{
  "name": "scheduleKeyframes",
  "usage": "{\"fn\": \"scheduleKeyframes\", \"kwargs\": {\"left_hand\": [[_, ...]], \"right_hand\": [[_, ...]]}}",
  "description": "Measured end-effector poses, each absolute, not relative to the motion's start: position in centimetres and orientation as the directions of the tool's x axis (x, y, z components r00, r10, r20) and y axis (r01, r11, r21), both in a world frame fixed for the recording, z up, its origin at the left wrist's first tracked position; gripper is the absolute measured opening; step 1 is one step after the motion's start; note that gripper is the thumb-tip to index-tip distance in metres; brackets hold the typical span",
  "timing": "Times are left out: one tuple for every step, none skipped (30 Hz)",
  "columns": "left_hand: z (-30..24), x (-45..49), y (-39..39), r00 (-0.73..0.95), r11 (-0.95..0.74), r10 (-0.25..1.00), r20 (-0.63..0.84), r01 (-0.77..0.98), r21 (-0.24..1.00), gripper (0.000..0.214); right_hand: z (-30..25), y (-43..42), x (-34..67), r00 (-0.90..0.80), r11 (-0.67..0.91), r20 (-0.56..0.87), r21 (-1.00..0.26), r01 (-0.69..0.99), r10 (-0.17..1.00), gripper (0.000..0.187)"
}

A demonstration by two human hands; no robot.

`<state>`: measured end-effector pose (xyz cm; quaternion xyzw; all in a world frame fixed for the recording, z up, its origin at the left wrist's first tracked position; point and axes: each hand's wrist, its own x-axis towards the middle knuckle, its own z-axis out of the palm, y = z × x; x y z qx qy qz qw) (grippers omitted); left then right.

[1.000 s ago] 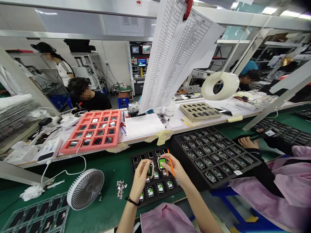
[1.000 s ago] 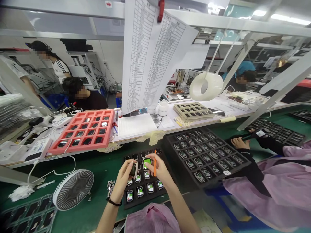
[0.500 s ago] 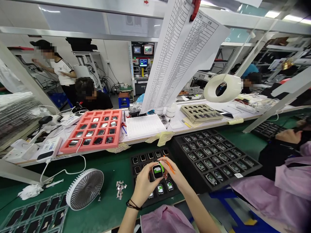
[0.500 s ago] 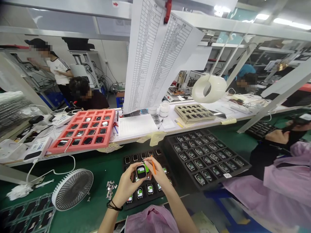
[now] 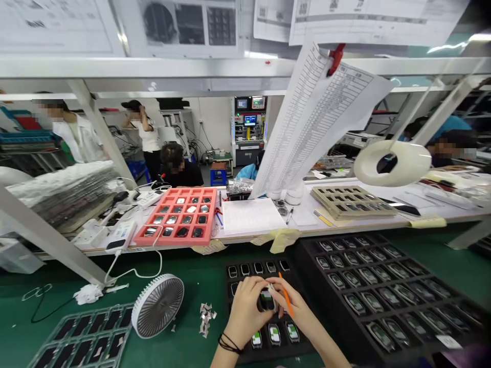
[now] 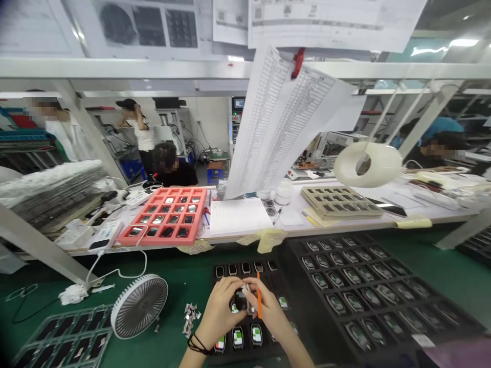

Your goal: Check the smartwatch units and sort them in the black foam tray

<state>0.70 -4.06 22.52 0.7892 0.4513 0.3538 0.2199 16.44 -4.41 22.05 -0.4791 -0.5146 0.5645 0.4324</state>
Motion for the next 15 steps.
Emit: {"fn": "scheduleKeyframes", "kwargs": {"left_hand": [[22.8, 0.7, -4.2, 0.322, -0.496, 0.868, 0.378, 0.532, 0.686, 0.047], [23.1, 0.7, -4.3, 0.3, -0.5, 0.866, 0.4, 0.503, 0.706, 0.048], [23.4, 0.8, -4.5, 0.279, -0.508, 0.861, 0.425, 0.472, 0.72, 0.048], [23.6, 0.9, -4.5, 0.259, -0.518, 0.855, 0.449, 0.442, 0.732, 0.048], [23.8, 0.9, -4.6, 0.241, -0.526, 0.851, 0.467, 0.416, 0.742, 0.047], [23.9, 1.0, -4.7, 0.227, -0.531, 0.847, 0.48, 0.393, 0.751, 0.046], [24.0, 1.0, -4.7, 0.216, -0.536, 0.844, 0.49, 0.372, 0.758, 0.046], [24.1, 1.0, -4.7, 0.209, -0.541, 0.841, 0.499, 0.354, 0.763, 0.047], [24.1, 1.0, -4.7, 0.205, -0.546, 0.837, 0.507, 0.339, 0.766, 0.049], [24.1, 1.0, -4.7, 0.204, -0.553, 0.833, 0.514, 0.327, 0.766, 0.051], [24.1, 0.9, -4.7, 0.205, -0.561, 0.827, 0.523, 0.317, 0.764, 0.053], [24.0, 0.9, -4.7, 0.206, -0.567, 0.824, 0.529, 0.309, 0.763, 0.054], [23.9, 0.8, -4.7, 0.206, -0.568, 0.823, 0.53, 0.301, 0.766, 0.054], [23.8, 0.8, -4.7, 0.207, -0.568, 0.823, 0.528, 0.294, 0.769, 0.054], [23.8, 0.8, -4.7, 0.205, -0.564, 0.825, 0.526, 0.289, 0.773, 0.054]], "right_hand": [[22.1, -4.5, 16.4, -0.164, -0.114, -0.101, -0.991, -0.072, 0.981, 0.041], [22.3, -4.6, 16.4, -0.167, -0.148, -0.123, -0.977, -0.151, 0.978, 0.042], [22.4, -4.8, 16.4, -0.189, -0.201, -0.16, -0.954, -0.224, 0.969, 0.043], [22.6, -5.0, 16.4, -0.228, -0.263, -0.202, -0.922, -0.285, 0.953, 0.044], [22.7, -5.2, 16.4, -0.278, -0.328, -0.24, -0.885, -0.331, 0.93, 0.046], [22.7, -5.4, 16.4, -0.326, -0.38, -0.265, -0.85, -0.364, 0.907, 0.048], [22.7, -5.5, 16.4, -0.363, -0.413, -0.275, -0.824, -0.389, 0.89, 0.049], [22.5, -5.5, 16.5, -0.387, -0.432, -0.277, -0.805, -0.406, 0.88, 0.05], [22.4, -5.4, 16.6, -0.398, -0.44, -0.275, -0.795, -0.417, 0.875, 0.05], [22.2, -5.3, 16.7, -0.403, -0.446, -0.278, -0.791, -0.42, 0.872, 0.05], [22.1, -5.2, 16.8, -0.402, -0.449, -0.282, -0.789, -0.419, 0.871, 0.05], [22.0, -5.1, 16.8, -0.395, -0.449, -0.287, -0.79, -0.418, 0.873, 0.049], [21.9, -5.1, 16.8, -0.383, -0.446, -0.29, -0.79, -0.421, 0.877, 0.048], [21.9, -5.0, 16.9, -0.374, -0.443, -0.293, -0.79, -0.423, 0.88, 0.047], [22.0, -5.1, 16.8, -0.369, -0.442, -0.295, -0.791, -0.424, 0.881, 0.046]]}}
